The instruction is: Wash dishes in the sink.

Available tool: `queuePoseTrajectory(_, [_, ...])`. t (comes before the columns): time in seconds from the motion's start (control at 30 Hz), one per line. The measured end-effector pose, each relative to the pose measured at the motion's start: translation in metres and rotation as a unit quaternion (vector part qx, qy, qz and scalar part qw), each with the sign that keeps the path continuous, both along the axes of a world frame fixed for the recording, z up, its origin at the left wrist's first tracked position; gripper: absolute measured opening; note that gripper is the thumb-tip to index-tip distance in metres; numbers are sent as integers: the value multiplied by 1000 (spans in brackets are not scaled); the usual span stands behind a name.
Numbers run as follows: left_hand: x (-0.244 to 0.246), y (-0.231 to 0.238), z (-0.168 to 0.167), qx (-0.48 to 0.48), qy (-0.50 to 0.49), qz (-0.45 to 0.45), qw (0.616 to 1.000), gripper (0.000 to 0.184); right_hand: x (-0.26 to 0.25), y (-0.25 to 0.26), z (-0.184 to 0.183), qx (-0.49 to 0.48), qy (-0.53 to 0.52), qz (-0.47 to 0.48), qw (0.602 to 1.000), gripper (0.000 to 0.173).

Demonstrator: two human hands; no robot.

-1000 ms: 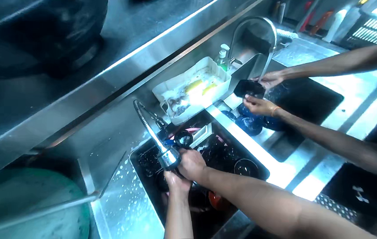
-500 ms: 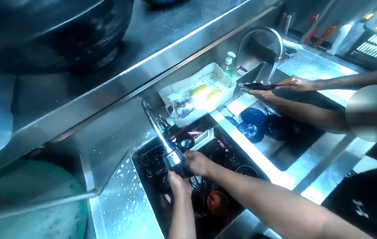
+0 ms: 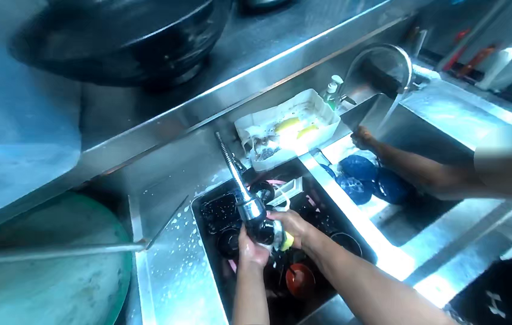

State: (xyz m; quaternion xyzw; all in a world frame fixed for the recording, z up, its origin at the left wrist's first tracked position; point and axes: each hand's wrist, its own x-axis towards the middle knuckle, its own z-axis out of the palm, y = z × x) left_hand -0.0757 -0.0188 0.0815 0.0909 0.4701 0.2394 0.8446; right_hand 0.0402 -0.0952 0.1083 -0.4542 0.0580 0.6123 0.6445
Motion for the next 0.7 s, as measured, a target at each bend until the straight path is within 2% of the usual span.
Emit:
queuePoseTrajectory(0.07, [0,3,0,19,-33,43,998,50,9,-2,-7,-95,-77,-7,992,39])
queuePoseTrajectory(0.13, [3,5,4,52,-50,84,994,39,12,5,-6,-215,-167,-85,958,30])
queuePoseTrajectory(0.17, [5,4,6,69,-51,88,992,33,11,7,0,-227,-198,-119,946,29])
queuePoseTrajectory(0.23, [14,-2,9,117,-31,64,991,21,-4,14,14,-171,-284,-127,935,30])
queuePoseTrajectory(0.27, [18,-5,9,151,-24,36,988,22,-12,18,14,-135,-367,-91,916,32])
queuePoseTrajectory(0.33, [26,-10,13,213,10,6,977,26,-14,24,14,-118,-534,18,837,37])
queuePoseTrajectory(0.37, [29,-9,17,243,36,-5,969,27,-7,29,15,-128,-560,53,817,36])
queuePoseTrajectory(0.43, [24,-6,25,300,84,-45,949,30,11,35,19,-153,-508,81,844,31])
queuePoseTrajectory(0.5, [18,-5,27,330,93,-54,938,33,16,35,22,-143,-477,68,864,28])
queuePoseTrajectory(0.63, [26,-5,23,297,65,-2,953,33,-9,32,42,-44,-613,121,780,41])
queuePoseTrajectory(0.7, [20,-12,24,274,90,7,957,28,-3,46,38,-65,-594,172,783,40])
